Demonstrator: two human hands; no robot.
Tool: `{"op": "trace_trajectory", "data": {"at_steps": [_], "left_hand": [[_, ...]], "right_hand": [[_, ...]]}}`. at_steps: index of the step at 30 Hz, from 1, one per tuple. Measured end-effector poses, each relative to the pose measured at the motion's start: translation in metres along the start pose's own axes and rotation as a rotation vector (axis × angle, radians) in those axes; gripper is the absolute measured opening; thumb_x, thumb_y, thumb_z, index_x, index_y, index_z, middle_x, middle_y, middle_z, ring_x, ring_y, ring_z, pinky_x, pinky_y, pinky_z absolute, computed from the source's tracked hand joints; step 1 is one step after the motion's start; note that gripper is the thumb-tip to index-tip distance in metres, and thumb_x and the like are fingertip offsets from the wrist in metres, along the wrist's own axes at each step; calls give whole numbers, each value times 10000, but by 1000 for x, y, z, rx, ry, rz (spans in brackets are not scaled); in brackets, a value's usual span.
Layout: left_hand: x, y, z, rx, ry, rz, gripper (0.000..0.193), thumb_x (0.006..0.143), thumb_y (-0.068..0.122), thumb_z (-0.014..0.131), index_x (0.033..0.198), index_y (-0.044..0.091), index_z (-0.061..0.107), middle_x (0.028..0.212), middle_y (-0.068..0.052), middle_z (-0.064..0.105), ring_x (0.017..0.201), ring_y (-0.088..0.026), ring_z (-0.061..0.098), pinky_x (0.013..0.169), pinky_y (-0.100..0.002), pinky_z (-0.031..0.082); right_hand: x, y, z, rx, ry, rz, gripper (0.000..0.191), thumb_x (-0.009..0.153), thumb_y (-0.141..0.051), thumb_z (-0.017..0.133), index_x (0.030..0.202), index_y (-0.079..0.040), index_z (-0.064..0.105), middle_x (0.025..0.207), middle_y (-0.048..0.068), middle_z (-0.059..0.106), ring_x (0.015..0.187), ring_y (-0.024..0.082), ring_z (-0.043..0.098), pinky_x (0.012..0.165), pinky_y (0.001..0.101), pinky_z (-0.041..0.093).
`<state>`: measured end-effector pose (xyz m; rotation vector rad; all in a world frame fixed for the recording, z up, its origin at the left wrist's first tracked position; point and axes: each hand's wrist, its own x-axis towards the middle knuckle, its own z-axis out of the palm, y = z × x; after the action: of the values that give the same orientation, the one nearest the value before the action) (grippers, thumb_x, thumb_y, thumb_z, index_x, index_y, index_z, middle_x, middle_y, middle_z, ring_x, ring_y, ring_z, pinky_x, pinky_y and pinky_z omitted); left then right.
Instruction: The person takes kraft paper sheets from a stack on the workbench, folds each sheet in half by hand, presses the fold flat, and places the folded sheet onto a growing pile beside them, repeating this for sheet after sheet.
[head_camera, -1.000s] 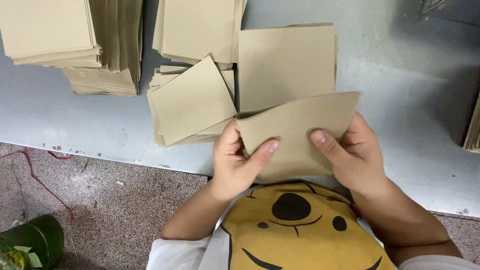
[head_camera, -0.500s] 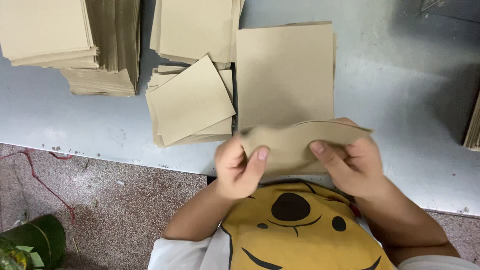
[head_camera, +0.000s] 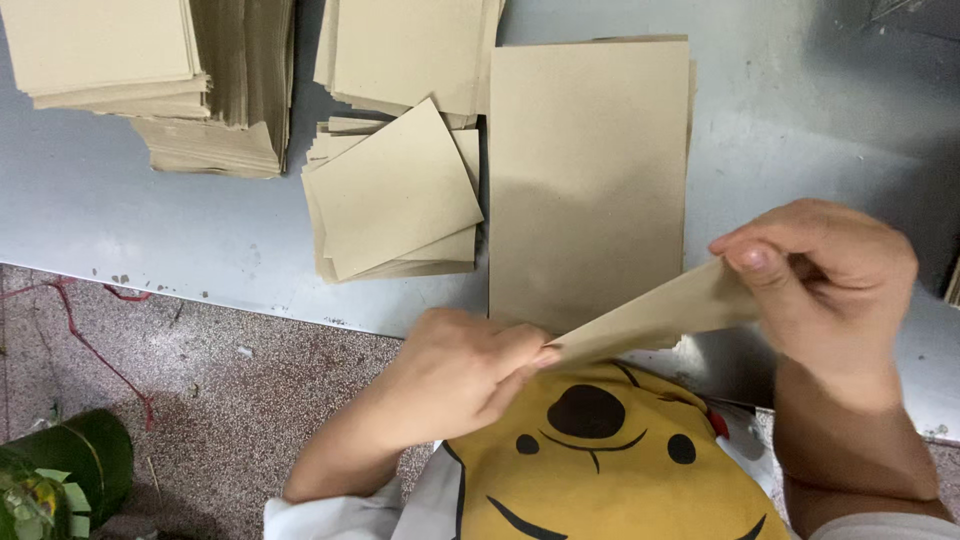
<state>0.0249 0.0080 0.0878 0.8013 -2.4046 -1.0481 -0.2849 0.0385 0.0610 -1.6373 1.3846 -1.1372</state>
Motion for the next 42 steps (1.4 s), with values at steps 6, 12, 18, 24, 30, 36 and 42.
{"op": "trace_trajectory", "data": {"at_steps": [6, 12, 18, 24, 30, 36, 42], "left_hand": [[-9, 7, -17, 210, 93, -26, 412, 915, 233, 743, 1271, 39, 670, 727, -64, 647, 603, -261, 617, 560, -416, 473], [-27, 4, -19, 269, 462, -73, 334, 949, 3, 610, 1235, 143, 711, 1195, -13, 768, 922, -192, 754, 832, -346, 580], [-37, -78, -36, 603, 494, -253, 272, 897, 30, 658, 1125, 132, 766, 1333, -78, 719, 1298, -298, 626, 1134, -460, 464], [-47, -109, -4, 538, 204, -407, 612, 694, 351, 854, 1246, 139, 693, 1460, -162, 551, 1357, -362, 497, 1083, -531, 391], [-54, -120, -20, 637, 145, -437, 625, 721, 421, 865, 1292, 236, 691, 1519, -61, 553, 1406, -315, 514, 1166, -524, 383], [-40, -91, -18, 539, 256, -148, 634, 685, 440, 907, 1185, 126, 675, 1358, -119, 595, 1294, -359, 544, 1093, -567, 408], [-1, -39, 20, 287, 33, 151, 477, 734, 263, 875, 1137, 109, 671, 1278, -80, 629, 1252, -307, 606, 1027, -448, 516]], "right_hand": [[-2, 6, 19, 53, -78, -153, 92, 993, -95, 685, 1049, -126, 751, 784, -2, 740, 580, 33, 643, 479, 185, 443], [15, -23, 29, -136, -130, -223, 294, 862, -185, 752, 1128, -72, 700, 974, 62, 740, 837, 171, 693, 719, 306, 511], [16, -19, 37, -572, -411, -281, 449, 810, -376, 773, 1166, -107, 717, 1230, 61, 716, 1149, 250, 671, 938, 369, 527], [0, -4, 45, -679, -473, -346, 526, 848, -422, 714, 1268, -107, 683, 1373, 35, 651, 1335, 199, 552, 1080, 381, 464], [5, -1, 40, -642, -497, -299, 471, 853, -423, 711, 1226, -135, 712, 1363, -12, 661, 1318, 168, 567, 1048, 347, 475], [5, -5, 45, -659, -473, -366, 359, 829, -281, 736, 1136, -94, 737, 1331, 50, 677, 1295, 213, 587, 1054, 385, 486], [5, -8, 47, -677, -456, -369, 359, 820, -204, 744, 1158, -83, 734, 1333, 74, 668, 1294, 228, 589, 1085, 403, 472]]}}
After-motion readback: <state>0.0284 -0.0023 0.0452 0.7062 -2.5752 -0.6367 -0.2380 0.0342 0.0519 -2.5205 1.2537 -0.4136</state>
